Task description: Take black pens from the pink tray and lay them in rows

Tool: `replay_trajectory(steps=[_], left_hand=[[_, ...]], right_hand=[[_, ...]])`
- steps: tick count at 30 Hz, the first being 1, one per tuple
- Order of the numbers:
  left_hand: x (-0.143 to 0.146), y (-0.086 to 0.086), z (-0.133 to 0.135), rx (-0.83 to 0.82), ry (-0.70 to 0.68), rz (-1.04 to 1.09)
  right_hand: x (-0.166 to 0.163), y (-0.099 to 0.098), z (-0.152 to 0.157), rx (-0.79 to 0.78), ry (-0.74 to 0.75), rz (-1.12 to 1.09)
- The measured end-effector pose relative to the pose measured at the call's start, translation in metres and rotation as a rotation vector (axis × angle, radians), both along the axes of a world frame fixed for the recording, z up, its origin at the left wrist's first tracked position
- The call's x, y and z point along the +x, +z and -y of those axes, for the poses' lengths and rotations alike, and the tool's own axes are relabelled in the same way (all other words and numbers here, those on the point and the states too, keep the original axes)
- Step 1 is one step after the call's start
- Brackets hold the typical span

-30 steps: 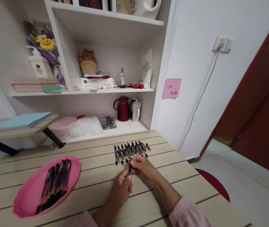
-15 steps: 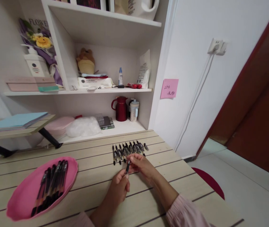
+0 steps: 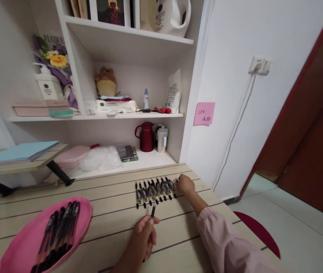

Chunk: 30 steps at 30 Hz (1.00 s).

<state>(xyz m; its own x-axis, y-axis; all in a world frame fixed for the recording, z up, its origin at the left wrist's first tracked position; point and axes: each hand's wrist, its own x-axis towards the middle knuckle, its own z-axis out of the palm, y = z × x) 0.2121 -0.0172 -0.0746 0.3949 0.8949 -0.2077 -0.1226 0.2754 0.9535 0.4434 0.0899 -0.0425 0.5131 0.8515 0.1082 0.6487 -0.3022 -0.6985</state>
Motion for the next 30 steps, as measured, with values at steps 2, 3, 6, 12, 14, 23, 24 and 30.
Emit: replay_trajectory(steps=[2,3,6,12,14,23,24,30], left_hand=[[0.0,0.0,0.0,0.022,0.016,0.011],[0.0,0.001,0.001,0.031,0.023,0.02],[0.001,0.003,0.004,0.046,0.031,0.039],[-0.001,0.007,0.011,0.066,0.034,0.016],[-0.001,0.007,0.011,0.072,0.031,0.012],[0.001,0.012,0.009,0.037,0.02,-0.005],[0.002,0.013,0.01,0.034,0.032,-0.004],[0.003,0.017,0.012,-0.017,0.081,-0.021]], right_hand=[[0.006,0.0,0.005,-0.007,-0.016,-0.039],[0.008,0.001,0.008,-0.004,-0.015,-0.065],[0.002,0.007,0.02,0.029,0.046,-0.17],[-0.063,0.011,0.055,0.292,0.376,-0.73],[-0.079,0.011,0.066,0.396,0.42,-0.937],[-0.089,0.016,0.076,0.39,0.524,-0.934],[-0.091,0.015,0.077,0.355,0.544,-0.917],[-0.102,0.007,0.087,0.186,0.624,-0.915]])
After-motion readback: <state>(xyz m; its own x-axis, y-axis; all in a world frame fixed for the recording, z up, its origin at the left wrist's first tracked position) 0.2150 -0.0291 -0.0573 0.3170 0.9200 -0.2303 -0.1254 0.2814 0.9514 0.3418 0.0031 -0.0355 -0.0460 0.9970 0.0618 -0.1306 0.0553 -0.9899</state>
